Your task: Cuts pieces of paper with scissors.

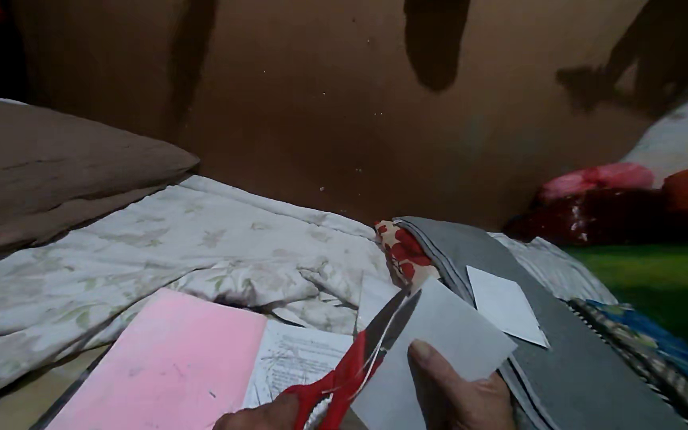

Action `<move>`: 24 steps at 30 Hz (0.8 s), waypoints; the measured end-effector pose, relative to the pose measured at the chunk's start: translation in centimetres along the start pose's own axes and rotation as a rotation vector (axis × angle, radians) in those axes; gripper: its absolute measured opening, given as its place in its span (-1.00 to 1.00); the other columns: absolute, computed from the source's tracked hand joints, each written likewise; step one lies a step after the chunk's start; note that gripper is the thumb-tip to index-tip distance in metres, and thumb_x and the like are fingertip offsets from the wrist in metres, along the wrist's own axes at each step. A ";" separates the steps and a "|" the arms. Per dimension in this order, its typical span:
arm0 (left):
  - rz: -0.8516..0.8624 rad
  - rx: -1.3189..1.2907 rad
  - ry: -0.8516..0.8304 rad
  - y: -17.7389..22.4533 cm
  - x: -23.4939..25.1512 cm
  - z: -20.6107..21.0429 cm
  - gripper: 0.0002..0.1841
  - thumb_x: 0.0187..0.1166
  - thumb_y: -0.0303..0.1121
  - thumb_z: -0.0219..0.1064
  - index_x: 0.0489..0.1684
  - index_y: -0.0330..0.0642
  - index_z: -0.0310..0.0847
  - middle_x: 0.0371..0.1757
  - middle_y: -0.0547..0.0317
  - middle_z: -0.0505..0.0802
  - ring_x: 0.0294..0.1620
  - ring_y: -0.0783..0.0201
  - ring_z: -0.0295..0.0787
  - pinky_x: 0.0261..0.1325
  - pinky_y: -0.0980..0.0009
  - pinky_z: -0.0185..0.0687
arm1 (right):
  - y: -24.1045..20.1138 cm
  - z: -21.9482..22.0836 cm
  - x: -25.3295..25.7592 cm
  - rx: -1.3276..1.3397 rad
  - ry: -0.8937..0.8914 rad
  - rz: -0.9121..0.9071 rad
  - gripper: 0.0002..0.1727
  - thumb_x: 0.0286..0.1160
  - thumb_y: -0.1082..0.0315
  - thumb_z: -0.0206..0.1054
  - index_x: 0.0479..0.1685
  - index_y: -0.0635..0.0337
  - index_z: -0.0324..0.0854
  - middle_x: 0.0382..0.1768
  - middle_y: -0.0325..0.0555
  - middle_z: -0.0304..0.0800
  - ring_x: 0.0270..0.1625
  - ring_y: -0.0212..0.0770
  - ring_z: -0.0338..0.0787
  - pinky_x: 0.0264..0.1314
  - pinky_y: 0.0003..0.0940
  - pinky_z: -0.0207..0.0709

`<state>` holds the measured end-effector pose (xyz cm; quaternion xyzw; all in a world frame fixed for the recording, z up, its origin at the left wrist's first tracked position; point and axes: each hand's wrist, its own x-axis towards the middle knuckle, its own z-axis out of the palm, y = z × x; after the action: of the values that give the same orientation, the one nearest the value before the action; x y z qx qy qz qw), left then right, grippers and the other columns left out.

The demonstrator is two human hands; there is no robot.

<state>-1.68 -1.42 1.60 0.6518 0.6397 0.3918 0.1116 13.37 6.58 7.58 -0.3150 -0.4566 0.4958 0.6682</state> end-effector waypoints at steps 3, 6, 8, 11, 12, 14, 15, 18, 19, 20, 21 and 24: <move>0.000 0.002 0.010 0.0 0.0 0.1 -0.71 0.44 -0.37 0.42 -0.30 -0.58 0.69 -0.49 -0.36 0.79 -0.45 -0.32 0.80 -0.37 -0.21 0.62 | -0.2 0.0 0.0 -0.005 -0.008 0.004 -0.68 0.29 0.84 0.27 -0.14 0.25 0.51 -0.46 -0.30 0.89 -0.39 -0.47 0.90 -0.26 -0.54 0.83; 0.008 -0.002 0.030 0.1 0.0 0.0 -0.70 0.41 -0.36 0.43 -0.30 -0.58 0.69 -0.50 -0.35 0.79 -0.48 -0.31 0.79 -0.40 -0.19 0.61 | -0.1 -0.1 -0.1 -0.015 -0.025 0.003 -0.67 0.26 0.85 0.27 -0.14 0.24 0.50 -0.47 -0.30 0.89 -0.40 -0.48 0.89 -0.26 -0.55 0.83; -0.004 -0.016 0.032 0.2 -0.1 0.0 -0.70 0.41 -0.37 0.44 -0.28 -0.58 0.70 -0.50 -0.34 0.79 -0.47 -0.30 0.79 -0.40 -0.18 0.62 | 0.0 -0.1 -0.1 -0.024 -0.040 -0.005 -0.67 0.24 0.85 0.27 -0.17 0.24 0.52 -0.47 -0.31 0.90 -0.40 -0.48 0.89 -0.27 -0.55 0.83; -0.002 -0.037 0.052 0.2 -0.2 0.1 -0.71 0.41 -0.37 0.45 -0.29 -0.56 0.70 -0.51 -0.32 0.79 -0.49 -0.27 0.78 -0.41 -0.15 0.62 | 0.3 0.1 -0.2 -0.007 -0.051 -0.026 -0.67 0.24 0.85 0.27 -0.19 0.24 0.54 -0.46 -0.31 0.90 -0.38 -0.48 0.90 -0.24 -0.55 0.83; 0.002 -0.044 0.054 0.1 -0.2 0.2 -0.70 0.42 -0.36 0.45 -0.29 -0.56 0.71 -0.50 -0.31 0.80 -0.49 -0.26 0.79 -0.40 -0.15 0.64 | 0.4 0.2 -0.2 -0.001 -0.051 -0.031 -0.67 0.23 0.86 0.27 -0.18 0.24 0.54 -0.46 -0.31 0.90 -0.37 -0.48 0.90 -0.23 -0.54 0.83; 0.003 -0.064 0.046 0.1 -0.2 0.3 -0.69 0.43 -0.35 0.44 -0.25 -0.56 0.73 -0.49 -0.30 0.81 -0.47 -0.25 0.80 -0.38 -0.15 0.64 | 0.5 0.2 -0.2 0.013 -0.048 -0.037 -0.66 0.23 0.87 0.26 -0.18 0.25 0.54 -0.45 -0.30 0.91 -0.36 -0.47 0.91 -0.21 -0.54 0.84; -0.003 -0.072 0.041 0.1 -0.2 0.2 -0.69 0.43 -0.34 0.44 -0.25 -0.55 0.73 -0.48 -0.31 0.81 -0.46 -0.26 0.81 -0.38 -0.16 0.65 | 0.5 0.3 -0.2 0.013 -0.044 -0.036 -0.66 0.23 0.87 0.25 -0.17 0.25 0.53 -0.44 -0.31 0.91 -0.35 -0.47 0.90 -0.20 -0.55 0.83; -0.011 -0.076 0.030 0.3 -0.2 0.1 -0.69 0.44 -0.33 0.45 -0.28 -0.55 0.72 -0.49 -0.31 0.80 -0.46 -0.25 0.80 -0.37 -0.15 0.64 | 0.4 0.4 -0.2 -0.012 -0.020 -0.023 -0.66 0.25 0.85 0.25 -0.14 0.24 0.50 -0.45 -0.33 0.89 -0.36 -0.49 0.89 -0.21 -0.55 0.83; -0.017 -0.079 0.023 0.3 -0.2 0.1 -0.69 0.44 -0.34 0.45 -0.27 -0.55 0.72 -0.49 -0.31 0.81 -0.46 -0.26 0.81 -0.36 -0.15 0.64 | 0.4 0.4 -0.3 -0.018 -0.015 -0.020 -0.66 0.26 0.85 0.26 -0.13 0.24 0.48 -0.45 -0.33 0.89 -0.36 -0.49 0.89 -0.21 -0.55 0.83; -0.021 -0.081 0.019 0.4 -0.2 0.0 -0.70 0.44 -0.34 0.45 -0.27 -0.55 0.72 -0.49 -0.31 0.81 -0.45 -0.26 0.81 -0.36 -0.16 0.64 | 0.4 0.5 -0.3 -0.016 -0.011 -0.021 -0.65 0.25 0.86 0.26 -0.13 0.24 0.48 -0.45 -0.33 0.89 -0.36 -0.49 0.90 -0.22 -0.54 0.84; -0.022 -0.083 0.011 0.4 -0.2 0.0 -0.70 0.44 -0.35 0.44 -0.27 -0.55 0.72 -0.48 -0.32 0.80 -0.44 -0.27 0.81 -0.35 -0.17 0.64 | 0.4 0.5 -0.2 -0.009 -0.011 -0.024 -0.65 0.24 0.87 0.26 -0.14 0.25 0.49 -0.45 -0.32 0.89 -0.37 -0.48 0.90 -0.22 -0.54 0.84; -0.039 -0.089 -0.003 0.6 -0.2 -0.1 -0.73 0.44 -0.39 0.42 -0.26 -0.55 0.71 -0.47 -0.33 0.80 -0.42 -0.29 0.81 -0.33 -0.19 0.64 | 0.5 0.4 -0.1 0.004 -0.032 -0.032 -0.64 0.24 0.88 0.24 -0.14 0.25 0.48 -0.44 -0.31 0.89 -0.34 -0.49 0.90 -0.20 -0.55 0.83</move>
<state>-1.30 -1.77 1.94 0.6343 0.6340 0.4166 0.1489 12.82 6.61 7.30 -0.2984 -0.4713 0.4909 0.6693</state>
